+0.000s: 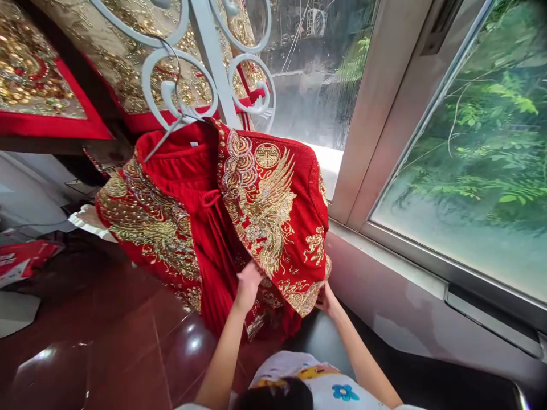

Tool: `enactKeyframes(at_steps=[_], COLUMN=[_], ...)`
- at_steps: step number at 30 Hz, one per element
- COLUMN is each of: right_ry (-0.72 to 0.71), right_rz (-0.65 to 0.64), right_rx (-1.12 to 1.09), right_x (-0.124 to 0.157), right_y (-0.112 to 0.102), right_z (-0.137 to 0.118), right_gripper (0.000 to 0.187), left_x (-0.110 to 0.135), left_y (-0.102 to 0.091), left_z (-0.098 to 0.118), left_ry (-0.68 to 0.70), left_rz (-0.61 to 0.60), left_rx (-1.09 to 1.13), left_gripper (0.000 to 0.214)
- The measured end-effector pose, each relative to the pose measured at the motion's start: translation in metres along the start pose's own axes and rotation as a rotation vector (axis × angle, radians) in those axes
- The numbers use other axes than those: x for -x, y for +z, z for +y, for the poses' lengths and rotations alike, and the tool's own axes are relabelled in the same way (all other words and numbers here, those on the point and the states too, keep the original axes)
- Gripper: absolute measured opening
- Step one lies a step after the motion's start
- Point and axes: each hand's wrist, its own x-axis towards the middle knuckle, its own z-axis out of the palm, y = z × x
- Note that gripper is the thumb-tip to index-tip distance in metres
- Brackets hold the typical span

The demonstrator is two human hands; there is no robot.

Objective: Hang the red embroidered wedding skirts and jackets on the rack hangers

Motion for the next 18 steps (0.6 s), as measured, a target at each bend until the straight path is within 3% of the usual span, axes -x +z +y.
enactKeyframes(at_steps=[3, 5, 8, 13, 18], right_ry=[-0.044, -0.112, -0.244, -0.368, -0.372], right_rz=[-0.067, -0.072, -0.076, -0.050, 0.020], right_rx=[-0.101, -0.162, -0.258, -0.178, -0.125], right_x=[-0.001, 0.009, 0.034, 0.059, 0.057], right_y=[0.015, 0.023, 0.016, 0.003, 0.038], right_z=[-0.002, -0.003, 0.003, 0.039, 0.060], right_gripper=[0.036, 0.039, 0.055, 0.051, 0.038], left_x=[0.014, 0.017, 0.015, 0.010, 0.019], left_y=[0.000, -0.001, -0.005, -0.013, -0.033], left_z=[-0.010, -0.014, -0.019, -0.029, -0.021], left_ry=[-0.002, 0.004, 0.036, 0.086, 0.175], left_rz=[-0.023, -0.010, 0.012, -0.008, 0.074], left_rx=[-0.259, -0.331, -0.330, -0.332, -0.381], left_gripper=[0.038, 0.034, 0.036, 0.032, 0.029])
